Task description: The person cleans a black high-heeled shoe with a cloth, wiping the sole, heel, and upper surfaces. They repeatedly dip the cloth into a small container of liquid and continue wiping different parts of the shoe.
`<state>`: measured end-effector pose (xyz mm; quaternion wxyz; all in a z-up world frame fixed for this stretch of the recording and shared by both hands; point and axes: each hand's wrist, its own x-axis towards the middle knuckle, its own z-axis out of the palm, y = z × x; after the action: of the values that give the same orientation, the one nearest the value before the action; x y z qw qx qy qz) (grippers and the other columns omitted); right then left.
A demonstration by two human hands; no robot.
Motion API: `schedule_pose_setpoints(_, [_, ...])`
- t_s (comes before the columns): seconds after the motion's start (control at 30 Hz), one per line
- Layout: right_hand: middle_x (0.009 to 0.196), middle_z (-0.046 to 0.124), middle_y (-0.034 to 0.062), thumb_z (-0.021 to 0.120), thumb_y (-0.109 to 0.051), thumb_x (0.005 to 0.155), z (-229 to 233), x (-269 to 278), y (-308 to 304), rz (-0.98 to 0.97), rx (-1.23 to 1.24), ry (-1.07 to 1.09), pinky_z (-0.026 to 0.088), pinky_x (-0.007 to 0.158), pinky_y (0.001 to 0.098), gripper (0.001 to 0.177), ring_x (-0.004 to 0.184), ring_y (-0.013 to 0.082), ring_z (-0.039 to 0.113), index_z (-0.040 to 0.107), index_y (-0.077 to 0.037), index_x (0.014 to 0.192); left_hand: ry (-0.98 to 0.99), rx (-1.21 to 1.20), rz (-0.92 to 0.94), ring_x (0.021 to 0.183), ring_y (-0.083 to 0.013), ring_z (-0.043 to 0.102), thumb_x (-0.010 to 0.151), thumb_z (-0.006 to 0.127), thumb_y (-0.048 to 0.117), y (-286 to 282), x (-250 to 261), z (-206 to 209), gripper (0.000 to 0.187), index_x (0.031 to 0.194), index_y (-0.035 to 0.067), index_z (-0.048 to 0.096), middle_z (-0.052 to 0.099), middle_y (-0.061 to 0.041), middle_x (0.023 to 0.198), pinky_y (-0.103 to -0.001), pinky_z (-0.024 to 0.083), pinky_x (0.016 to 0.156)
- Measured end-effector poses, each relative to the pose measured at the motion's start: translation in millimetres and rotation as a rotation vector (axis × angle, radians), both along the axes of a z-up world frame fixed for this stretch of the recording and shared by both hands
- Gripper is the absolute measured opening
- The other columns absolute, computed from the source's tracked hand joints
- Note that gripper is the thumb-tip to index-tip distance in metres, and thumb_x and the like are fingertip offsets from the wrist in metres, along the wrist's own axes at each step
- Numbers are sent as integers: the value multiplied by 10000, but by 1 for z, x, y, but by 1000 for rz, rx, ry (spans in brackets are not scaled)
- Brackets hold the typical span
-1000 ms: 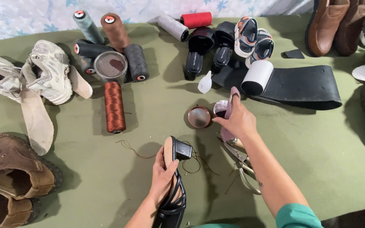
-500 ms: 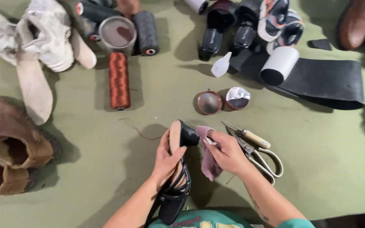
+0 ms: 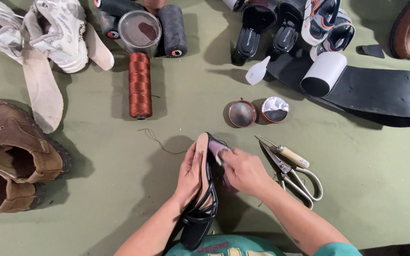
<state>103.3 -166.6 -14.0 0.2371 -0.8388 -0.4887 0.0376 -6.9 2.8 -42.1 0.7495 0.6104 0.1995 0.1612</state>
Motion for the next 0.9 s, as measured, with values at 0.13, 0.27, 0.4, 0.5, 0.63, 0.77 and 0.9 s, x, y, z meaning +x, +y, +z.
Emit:
schedule_pose_setpoints(0.13, [889,699,85,584,-251,879,22,-18,13,-9,17,14,587,626,408,159,765,318,731,702,-192,967,3,-34,16,1180,-247,617,1095,427,322,3,2,14,491,1462,14,532,691,-211,1261,-487,475,1056])
schedule_pose_setpoints(0.27, [891,686,49,582,-264,887,-5,-44,-10,40,-2,22,598,619,361,134,753,287,740,703,-228,933,-28,-36,28,1203,-221,573,1089,476,312,0,3,-16,485,1462,7,530,666,-195,1284,-486,453,1070])
schedule_pose_setpoints(0.4, [809,647,79,591,-263,854,55,-22,21,-24,-40,-39,566,597,460,151,719,333,708,684,-179,937,32,-8,6,1197,-281,620,1097,436,278,-5,-1,27,465,1454,-2,536,683,-234,1267,-517,456,1076])
schedule_pose_setpoints(0.5, [849,648,84,545,-251,890,46,-9,33,-85,-38,32,577,622,454,239,741,353,708,670,-190,1085,9,-26,11,1210,-293,620,1100,403,318,-7,1,44,500,1456,-13,522,684,-236,1281,-517,452,1078])
schedule_pose_setpoints(0.63, [797,622,110,511,-176,889,52,-33,24,-78,-105,131,521,558,491,210,662,349,636,627,-164,1064,73,-197,17,1277,-250,598,1027,475,380,0,3,17,576,1481,26,495,635,-186,1385,-429,456,1096])
schedule_pose_setpoints(0.77, [727,513,98,513,-80,809,53,-53,3,-9,-122,242,462,471,509,353,584,362,556,650,-157,1125,242,-298,32,1285,-147,593,945,526,455,1,7,10,636,1481,112,517,627,-59,1447,-304,471,1085])
schedule_pose_setpoints(0.9, [791,617,97,571,-303,857,34,-14,7,-39,-122,-59,557,580,526,226,679,388,692,671,-217,1041,-80,-268,-22,1243,-270,566,1089,495,246,6,-1,-31,539,1529,-48,390,599,-230,1388,-500,454,1081])
